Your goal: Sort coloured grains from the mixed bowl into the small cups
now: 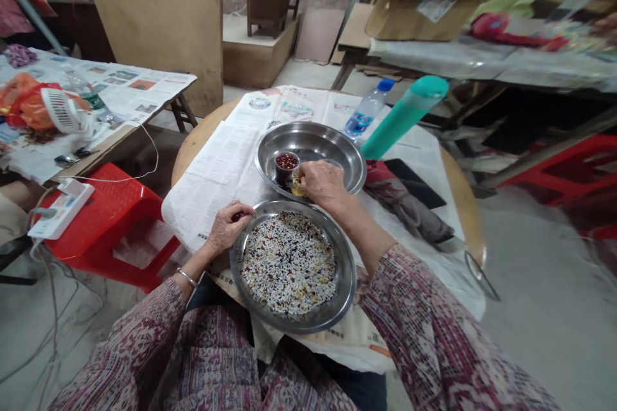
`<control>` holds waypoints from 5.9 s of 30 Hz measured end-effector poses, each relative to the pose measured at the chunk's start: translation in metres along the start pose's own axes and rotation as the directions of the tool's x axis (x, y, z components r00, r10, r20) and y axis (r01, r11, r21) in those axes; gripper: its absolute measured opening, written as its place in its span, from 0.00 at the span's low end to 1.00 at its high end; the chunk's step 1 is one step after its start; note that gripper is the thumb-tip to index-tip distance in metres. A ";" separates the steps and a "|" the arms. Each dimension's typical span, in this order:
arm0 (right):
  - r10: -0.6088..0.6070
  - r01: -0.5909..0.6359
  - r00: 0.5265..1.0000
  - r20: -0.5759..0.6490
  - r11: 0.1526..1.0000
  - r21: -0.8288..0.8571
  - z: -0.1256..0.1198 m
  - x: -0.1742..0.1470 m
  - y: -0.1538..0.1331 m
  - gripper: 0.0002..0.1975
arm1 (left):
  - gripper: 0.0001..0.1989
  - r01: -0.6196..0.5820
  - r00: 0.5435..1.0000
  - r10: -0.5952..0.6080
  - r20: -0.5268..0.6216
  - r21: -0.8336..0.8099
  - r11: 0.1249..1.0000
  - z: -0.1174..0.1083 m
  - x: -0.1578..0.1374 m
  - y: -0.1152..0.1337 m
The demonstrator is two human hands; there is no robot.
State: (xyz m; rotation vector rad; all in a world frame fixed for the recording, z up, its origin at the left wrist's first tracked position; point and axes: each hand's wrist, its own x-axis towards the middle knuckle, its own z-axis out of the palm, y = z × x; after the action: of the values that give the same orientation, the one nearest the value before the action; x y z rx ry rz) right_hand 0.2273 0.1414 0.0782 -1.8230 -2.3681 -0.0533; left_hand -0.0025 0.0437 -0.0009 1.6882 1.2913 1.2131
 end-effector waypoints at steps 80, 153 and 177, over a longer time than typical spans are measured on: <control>-0.356 0.321 0.921 0.158 0.924 0.210 0.038 -0.123 -0.043 0.14 | 0.07 0.001 1.000 -0.001 0.009 -0.039 0.999 0.002 0.003 -0.005; -0.175 0.158 0.984 -0.029 0.791 0.592 0.067 -0.144 -0.088 0.14 | 0.08 0.013 0.999 -0.014 -0.034 -0.045 0.999 0.000 0.001 -0.010; 0.066 0.021 0.934 -0.350 0.971 0.238 0.049 -0.214 -0.039 0.08 | 0.21 -0.412 0.690 -0.110 0.715 0.514 0.752 0.011 -0.051 0.086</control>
State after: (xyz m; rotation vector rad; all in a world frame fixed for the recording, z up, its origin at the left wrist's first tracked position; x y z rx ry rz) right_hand 0.2385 -0.0674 0.0016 -1.5742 -2.0072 -0.0842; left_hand 0.0319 -0.0287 0.0595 2.4702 1.0927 0.0286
